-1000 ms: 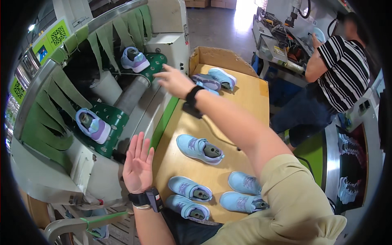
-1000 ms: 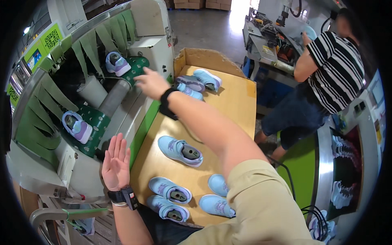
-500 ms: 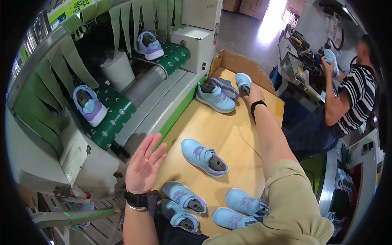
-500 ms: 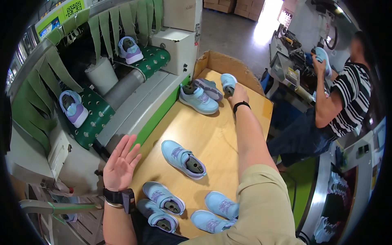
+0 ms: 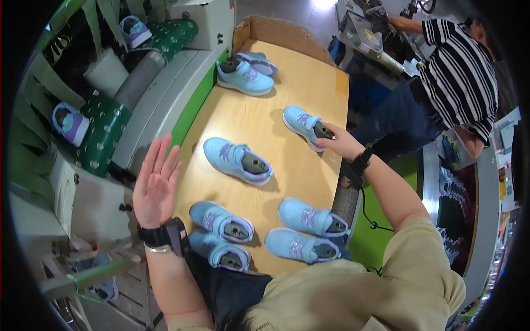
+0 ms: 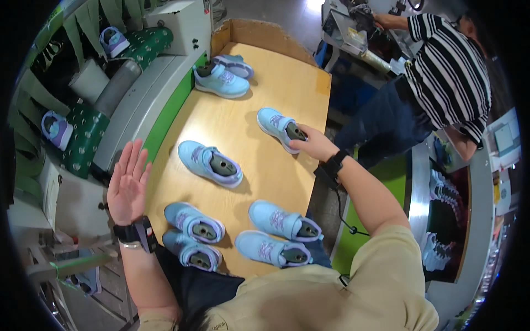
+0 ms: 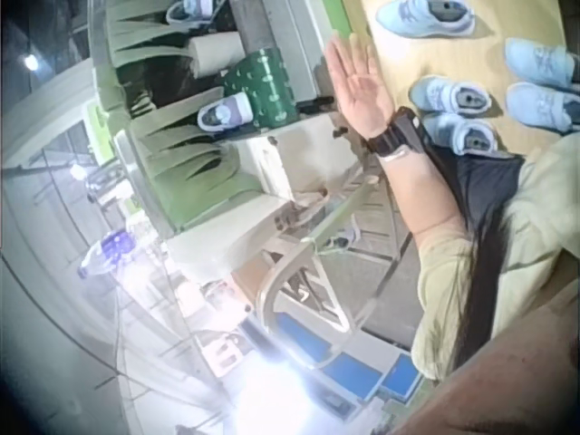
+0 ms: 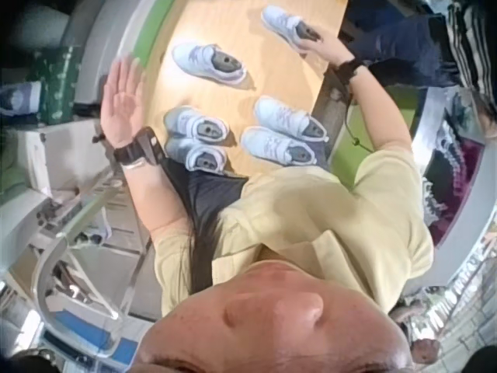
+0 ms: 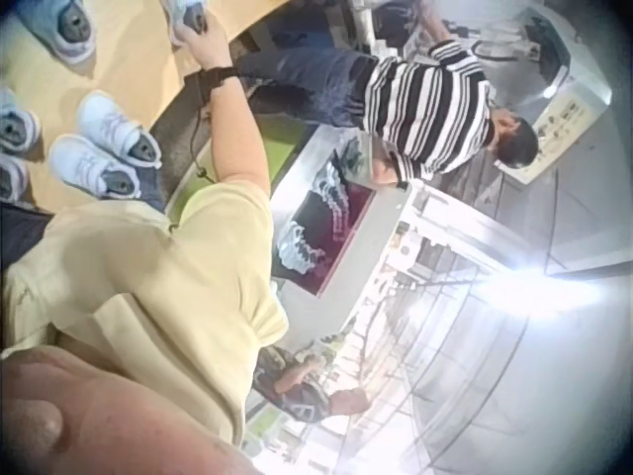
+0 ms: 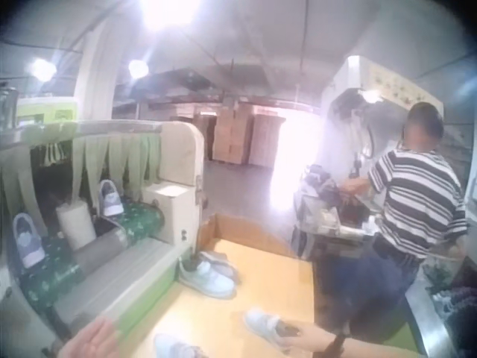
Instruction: The person picks up light blue and purple sneakers from a conveyor belt and places them onto a wooden table. They repeatedly pick up the shoes, turn them over to inspect the soles and uppers, and place them back down in a row. The person handles the shoes one at a time, organizing them on the table while other workers are visible in the background.
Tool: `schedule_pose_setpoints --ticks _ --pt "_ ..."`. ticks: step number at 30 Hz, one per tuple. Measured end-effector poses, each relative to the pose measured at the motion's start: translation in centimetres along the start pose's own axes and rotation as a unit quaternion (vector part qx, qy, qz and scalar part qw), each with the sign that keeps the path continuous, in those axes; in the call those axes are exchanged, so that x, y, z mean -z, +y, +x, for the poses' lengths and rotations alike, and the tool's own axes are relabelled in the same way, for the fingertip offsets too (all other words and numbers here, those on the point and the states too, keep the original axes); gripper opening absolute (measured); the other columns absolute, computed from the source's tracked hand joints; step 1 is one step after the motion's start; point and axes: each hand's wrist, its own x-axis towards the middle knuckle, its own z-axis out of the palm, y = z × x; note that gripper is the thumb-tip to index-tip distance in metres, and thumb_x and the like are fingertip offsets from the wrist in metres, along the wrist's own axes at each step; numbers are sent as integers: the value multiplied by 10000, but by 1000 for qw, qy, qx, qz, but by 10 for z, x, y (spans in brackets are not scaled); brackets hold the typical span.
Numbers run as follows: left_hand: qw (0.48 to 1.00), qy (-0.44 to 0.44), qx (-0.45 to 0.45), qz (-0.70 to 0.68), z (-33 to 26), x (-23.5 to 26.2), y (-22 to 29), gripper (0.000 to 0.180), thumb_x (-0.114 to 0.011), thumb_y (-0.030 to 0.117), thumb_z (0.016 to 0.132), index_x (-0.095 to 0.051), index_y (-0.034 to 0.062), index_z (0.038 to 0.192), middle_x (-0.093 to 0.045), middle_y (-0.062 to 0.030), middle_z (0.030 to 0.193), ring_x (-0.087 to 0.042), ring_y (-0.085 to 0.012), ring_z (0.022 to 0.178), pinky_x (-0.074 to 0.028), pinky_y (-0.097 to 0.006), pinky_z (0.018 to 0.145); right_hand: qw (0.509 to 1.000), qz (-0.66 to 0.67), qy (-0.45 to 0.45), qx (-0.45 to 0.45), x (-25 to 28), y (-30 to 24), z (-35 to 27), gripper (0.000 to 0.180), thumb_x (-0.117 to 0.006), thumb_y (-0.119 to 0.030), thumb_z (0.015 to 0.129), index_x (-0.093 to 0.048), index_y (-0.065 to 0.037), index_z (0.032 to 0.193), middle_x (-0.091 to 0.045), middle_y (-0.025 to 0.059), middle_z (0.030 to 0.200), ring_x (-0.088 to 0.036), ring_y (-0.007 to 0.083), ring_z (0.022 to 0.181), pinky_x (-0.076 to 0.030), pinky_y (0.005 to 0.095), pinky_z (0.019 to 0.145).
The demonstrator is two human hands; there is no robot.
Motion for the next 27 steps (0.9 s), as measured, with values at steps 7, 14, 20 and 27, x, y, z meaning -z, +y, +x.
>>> schedule_pose_setpoints --ticks 7,14,20,27 --pt "999 31 -16 20 -12 2 1 520 -344 264 1029 -327 -2 1475 -321 -193 1533 -343 -329 1398 -284 -444 1149 959 258 -102 -58 -23 -63 -72 519 -645 -233 929 -494 51 1336 -621 81 1188 -598 146 1029 -481 295 910" --pt "997 57 -49 34 -26 11 10 522 -365 271 1026 -335 9 1477 -321 -181 1537 -317 -320 1416 -228 -442 1167 954 -128 -79 258 -121 -168 -83 638 -612 -170 907 -334 72 1428 -586 267 1194 -603 354 1070 -484 394 920" --pt "997 38 -39 54 -24 -1 11 551 -376 287 1022 -309 -5 1485 -291 -174 1555 -294 -317 1431 -233 -440 1164 926 -260 -216 167 -160 -158 -77 511 -567 -236 932 -444 54 1334 -612 271 1123 -612 435 978 -502 482 843" --pt "999 34 -30 17 -21 9 9 543 -354 273 1030 -297 -24 1481 -223 -188 1578 -203 -321 1468 -168 -436 1199 914 -344 -15 214 -68 -173 -39 368 -602 -347 896 -659 -51 1107 -679 197 993 -637 372 961 -509 447 840"
